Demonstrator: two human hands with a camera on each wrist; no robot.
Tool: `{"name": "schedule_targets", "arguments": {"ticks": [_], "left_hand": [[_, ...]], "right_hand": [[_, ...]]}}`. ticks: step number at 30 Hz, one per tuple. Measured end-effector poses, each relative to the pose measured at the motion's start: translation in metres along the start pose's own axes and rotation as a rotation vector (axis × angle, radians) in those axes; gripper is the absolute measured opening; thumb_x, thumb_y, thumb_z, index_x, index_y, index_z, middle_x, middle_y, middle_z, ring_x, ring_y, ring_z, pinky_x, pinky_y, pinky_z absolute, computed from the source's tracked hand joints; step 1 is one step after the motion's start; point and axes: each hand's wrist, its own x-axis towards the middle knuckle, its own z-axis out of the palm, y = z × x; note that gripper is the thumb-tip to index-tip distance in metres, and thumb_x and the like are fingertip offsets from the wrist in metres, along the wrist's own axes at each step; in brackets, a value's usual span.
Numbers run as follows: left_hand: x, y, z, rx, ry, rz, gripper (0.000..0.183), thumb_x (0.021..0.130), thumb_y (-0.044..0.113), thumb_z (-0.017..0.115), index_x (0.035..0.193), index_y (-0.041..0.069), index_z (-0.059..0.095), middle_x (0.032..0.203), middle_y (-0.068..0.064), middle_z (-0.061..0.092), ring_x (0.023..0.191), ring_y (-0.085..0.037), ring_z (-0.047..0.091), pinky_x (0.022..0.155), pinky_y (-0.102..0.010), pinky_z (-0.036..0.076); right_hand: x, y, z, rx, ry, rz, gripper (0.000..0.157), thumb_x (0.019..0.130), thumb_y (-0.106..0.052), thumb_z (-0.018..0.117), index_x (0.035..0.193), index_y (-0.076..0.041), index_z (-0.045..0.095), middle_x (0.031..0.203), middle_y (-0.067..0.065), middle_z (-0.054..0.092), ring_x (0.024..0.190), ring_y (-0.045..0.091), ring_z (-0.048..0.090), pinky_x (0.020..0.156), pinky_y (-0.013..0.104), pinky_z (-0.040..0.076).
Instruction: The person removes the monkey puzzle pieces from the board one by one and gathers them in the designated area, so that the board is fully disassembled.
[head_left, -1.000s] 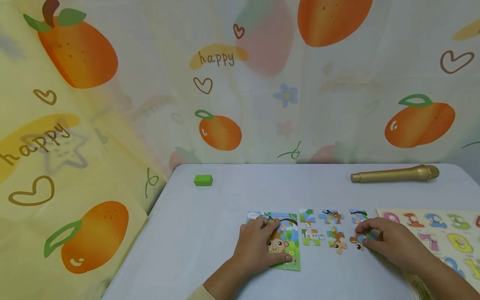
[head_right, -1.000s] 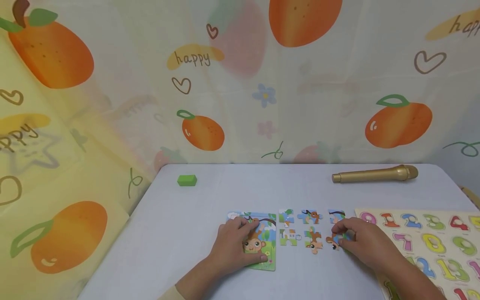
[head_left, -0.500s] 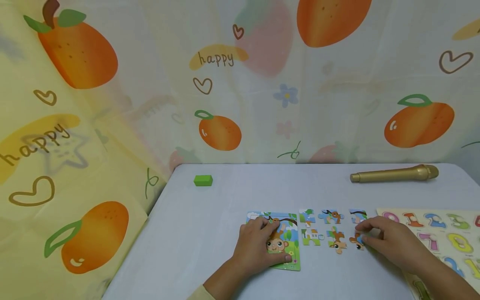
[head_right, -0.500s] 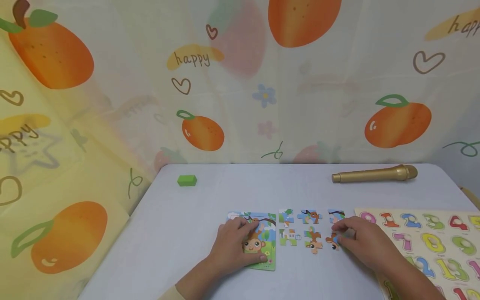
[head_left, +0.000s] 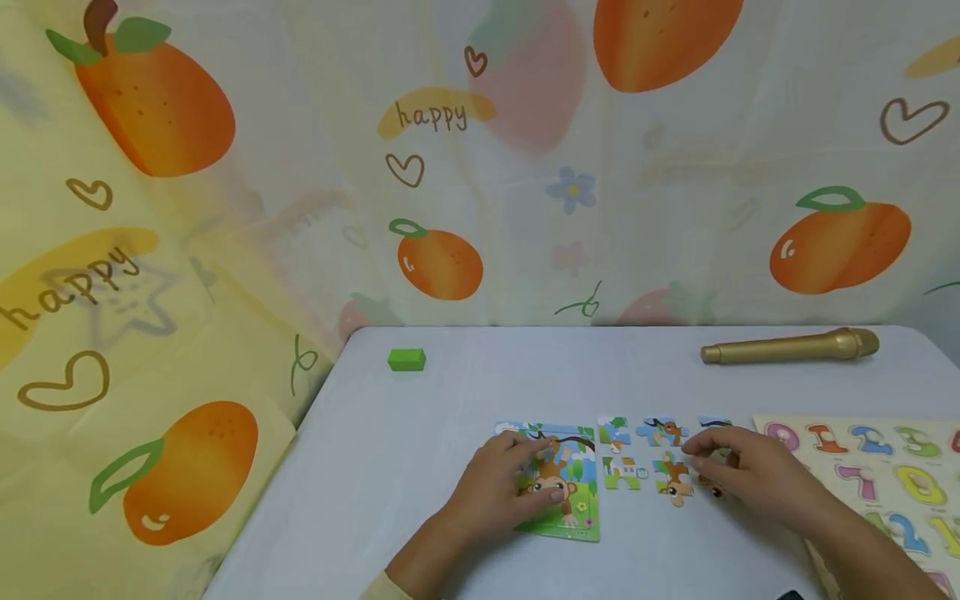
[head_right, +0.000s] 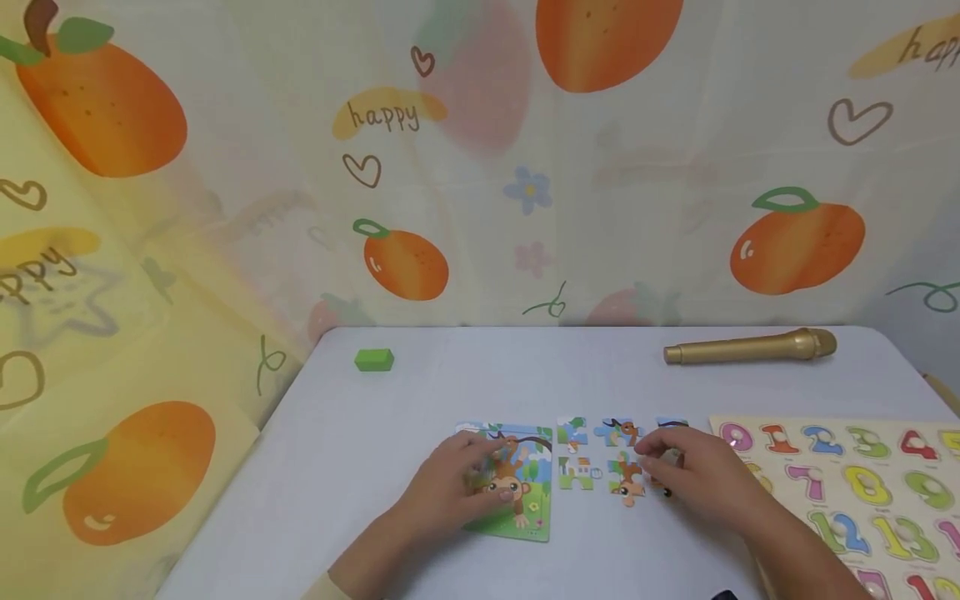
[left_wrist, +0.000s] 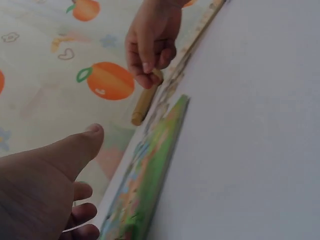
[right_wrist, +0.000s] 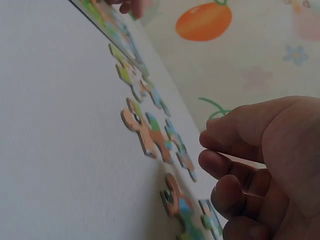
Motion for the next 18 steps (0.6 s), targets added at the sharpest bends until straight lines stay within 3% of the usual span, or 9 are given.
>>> {"name": "schedule_targets", "arguments": {"ticks": [5,12,18], "left_hand": [[-0.007,-0.010,-0.019,-0.012,-0.025,-0.012,0.066,0.090,0.057,0.082,0.146,0.024,0.068,0.133,0.003,0.059,0.115,-0.016,0.058,0.099,-0.042,0.051],[-0.026,-0.036,-0.036,0.025,-0.101,-0.104,0.080,0.078,0.063,0.090,0.147,0.031,0.066,0.132,0.007,0.057,0.114,-0.016,0.056,0.100,-0.044,0.050],[-0.040,-0.052,-0.041,0.031,-0.079,-0.108,0.083,0.074,0.062,0.092,0.148,0.034,0.065,0.131,0.010,0.056,0.116,-0.015,0.052,0.102,-0.046,0.046]], "right_hand": [[0.008,-0.010,0.008,0.025,-0.024,-0.049,0.013,0.101,-0.020,0.076,0.112,-0.015,0.077,0.102,-0.003,0.073,0.061,0.009,0.053,0.057,0.028,0.047],[0.024,-0.026,0.025,0.107,-0.116,-0.098,0.016,0.101,-0.017,0.074,0.116,-0.011,0.076,0.103,-0.002,0.069,0.061,0.011,0.059,0.058,0.028,0.050],[0.035,-0.039,0.040,0.141,-0.163,-0.155,0.016,0.101,-0.018,0.074,0.116,-0.011,0.076,0.103,-0.002,0.068,0.053,0.010,0.053,0.049,0.030,0.048]]}}
